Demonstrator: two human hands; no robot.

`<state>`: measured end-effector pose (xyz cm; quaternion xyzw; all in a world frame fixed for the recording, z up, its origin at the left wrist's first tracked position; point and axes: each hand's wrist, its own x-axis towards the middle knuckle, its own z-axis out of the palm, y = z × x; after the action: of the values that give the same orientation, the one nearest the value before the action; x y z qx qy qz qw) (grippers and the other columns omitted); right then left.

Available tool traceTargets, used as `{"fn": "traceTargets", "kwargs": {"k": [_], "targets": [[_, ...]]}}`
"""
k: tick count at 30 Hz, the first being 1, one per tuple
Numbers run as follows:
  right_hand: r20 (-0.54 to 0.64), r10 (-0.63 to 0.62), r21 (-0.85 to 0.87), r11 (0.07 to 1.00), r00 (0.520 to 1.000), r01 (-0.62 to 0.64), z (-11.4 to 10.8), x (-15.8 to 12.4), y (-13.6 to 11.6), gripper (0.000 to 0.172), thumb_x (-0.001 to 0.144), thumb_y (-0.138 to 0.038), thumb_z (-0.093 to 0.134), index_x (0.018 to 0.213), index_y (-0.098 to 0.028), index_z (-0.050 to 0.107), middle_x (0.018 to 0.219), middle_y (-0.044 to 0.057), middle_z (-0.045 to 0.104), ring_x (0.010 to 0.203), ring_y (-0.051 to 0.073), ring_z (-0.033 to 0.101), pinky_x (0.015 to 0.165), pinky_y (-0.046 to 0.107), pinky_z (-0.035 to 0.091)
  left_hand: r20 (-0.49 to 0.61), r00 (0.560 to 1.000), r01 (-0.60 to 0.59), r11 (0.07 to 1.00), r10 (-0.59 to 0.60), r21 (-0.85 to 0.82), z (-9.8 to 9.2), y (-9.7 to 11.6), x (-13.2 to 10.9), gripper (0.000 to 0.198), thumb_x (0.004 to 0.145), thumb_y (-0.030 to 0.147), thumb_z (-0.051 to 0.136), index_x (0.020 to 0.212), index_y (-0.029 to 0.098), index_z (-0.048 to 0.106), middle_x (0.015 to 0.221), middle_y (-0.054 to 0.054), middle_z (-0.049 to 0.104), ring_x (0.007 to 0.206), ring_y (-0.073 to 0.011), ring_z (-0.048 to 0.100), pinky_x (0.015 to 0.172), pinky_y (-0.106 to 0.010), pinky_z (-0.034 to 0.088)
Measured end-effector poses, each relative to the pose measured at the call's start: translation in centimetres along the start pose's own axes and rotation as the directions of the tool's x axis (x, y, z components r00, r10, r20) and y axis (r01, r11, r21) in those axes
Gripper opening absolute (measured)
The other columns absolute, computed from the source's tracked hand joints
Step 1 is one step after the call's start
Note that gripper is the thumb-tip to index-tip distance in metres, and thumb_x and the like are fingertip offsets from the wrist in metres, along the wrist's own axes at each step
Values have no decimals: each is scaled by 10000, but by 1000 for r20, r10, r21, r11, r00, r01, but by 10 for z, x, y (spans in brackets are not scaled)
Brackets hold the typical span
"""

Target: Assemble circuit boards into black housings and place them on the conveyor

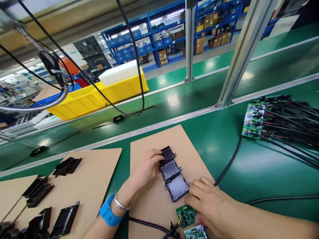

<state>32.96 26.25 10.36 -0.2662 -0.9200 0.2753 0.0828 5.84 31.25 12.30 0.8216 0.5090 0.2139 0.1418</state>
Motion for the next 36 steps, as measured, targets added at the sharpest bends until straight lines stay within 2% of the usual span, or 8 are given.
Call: {"fn": "traceTargets", "kwargs": {"k": [3,5,9,17,21,26,32,36], "targets": [[-28,0,72,997,1000,2,-13,3,-4,123,805,-88,554,884,-180,567,939,49,575,921,223,491,829,374,394,-45,997,63,992,-68,-107,-11,36,-22,257,931,181,447,1129,212,608,1137,-75,627,1088,-213,572,950,-381,468],[-83,-22,122,992,996,32,-25,8,-5,129,848,-63,496,877,-173,556,916,52,567,898,205,489,793,334,405,94,989,138,949,-116,-283,-14,64,-37,400,868,305,616,1252,247,520,1108,-37,637,988,-188,610,867,-310,504],[-160,-33,166,984,987,60,-43,23,-5,133,922,-103,456,967,-174,558,916,49,579,885,190,517,774,308,424,180,962,251,918,-203,-305,-3,97,-53,106,892,254,544,987,239,588,868,9,658,740,-147,609,667,-244,466],[-52,-74,-361,931,996,50,-43,60,-34,338,754,-130,586,1091,-122,555,932,109,585,782,261,546,587,349,407,176,884,467,795,-434,-387,8,76,-29,51,798,168,498,755,195,506,640,11,576,573,-148,540,520,-232,365],[38,-184,-380,906,982,185,-53,67,-15,158,895,-235,566,1044,-188,591,928,57,582,791,222,549,593,318,378,316,856,517,717,-410,-468,1,69,-35,209,910,323,454,1017,180,563,743,1,624,564,-144,590,525,-242,460],[214,-149,-284,936,966,207,-54,76,15,118,901,-333,627,980,-247,641,882,1,577,654,152,519,527,270,287,202,885,445,889,-419,-104,14,73,-56,622,795,421,668,1314,183,419,1211,-144,537,898,-289,634,737,-441,543],[240,-182,-285,926,954,248,-58,83,22,258,886,-287,628,1143,-309,606,869,-7,557,622,147,482,516,269,222,196,906,383,924,-375,-7,32,63,-66,451,835,305,614,1244,229,440,1100,-81,549,862,-276,650,644,-429,577],[280,-216,-320,898,935,303,-54,83,20,108,917,-267,564,1002,-284,630,849,-2,530,523,126,382,481,299,110,177,927,335,942,-331,8,29,57,-68,513,792,269,667,1249,236,438,1115,-66,564,844,-265,667,625,-425,600]]}}
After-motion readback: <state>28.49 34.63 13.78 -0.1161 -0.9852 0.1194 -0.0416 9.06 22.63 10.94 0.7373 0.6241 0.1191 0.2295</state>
